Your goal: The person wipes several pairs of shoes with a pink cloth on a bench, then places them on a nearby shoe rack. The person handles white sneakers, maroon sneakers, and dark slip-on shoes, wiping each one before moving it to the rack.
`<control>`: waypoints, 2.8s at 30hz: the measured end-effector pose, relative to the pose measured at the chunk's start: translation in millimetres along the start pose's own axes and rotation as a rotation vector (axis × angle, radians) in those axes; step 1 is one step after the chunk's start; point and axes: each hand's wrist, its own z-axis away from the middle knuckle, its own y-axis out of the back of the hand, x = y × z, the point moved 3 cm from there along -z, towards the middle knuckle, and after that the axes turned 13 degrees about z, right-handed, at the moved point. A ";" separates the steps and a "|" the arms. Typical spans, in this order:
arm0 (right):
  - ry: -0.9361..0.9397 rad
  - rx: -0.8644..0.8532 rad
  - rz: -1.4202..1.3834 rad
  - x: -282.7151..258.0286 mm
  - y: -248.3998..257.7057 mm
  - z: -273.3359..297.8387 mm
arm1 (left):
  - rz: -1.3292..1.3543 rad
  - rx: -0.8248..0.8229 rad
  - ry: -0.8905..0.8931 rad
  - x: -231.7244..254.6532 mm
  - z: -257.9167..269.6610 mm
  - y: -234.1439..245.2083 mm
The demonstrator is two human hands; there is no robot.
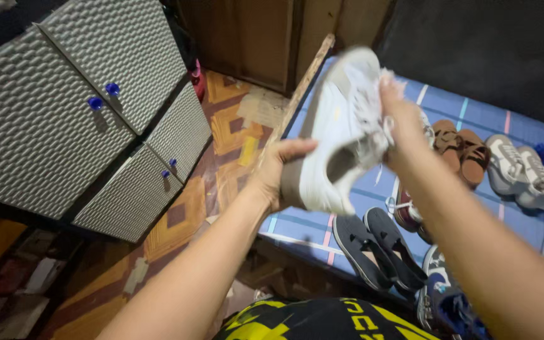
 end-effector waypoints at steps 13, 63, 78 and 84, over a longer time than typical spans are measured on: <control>0.337 -0.184 -0.385 -49.5 29.4 17.0 | -0.034 -0.186 0.141 21.0 -0.1 -1.4; 0.548 -0.228 1.021 -15.8 -23.7 79.8 | 0.225 0.052 -0.177 -54.0 -57.1 1.6; 0.073 -0.029 0.053 -70.9 197.2 55.8 | 0.129 -0.048 -0.312 -108.6 -68.2 -84.0; 0.770 0.064 0.392 -68.0 144.6 91.3 | -0.060 0.018 -0.407 -140.3 -83.5 -105.5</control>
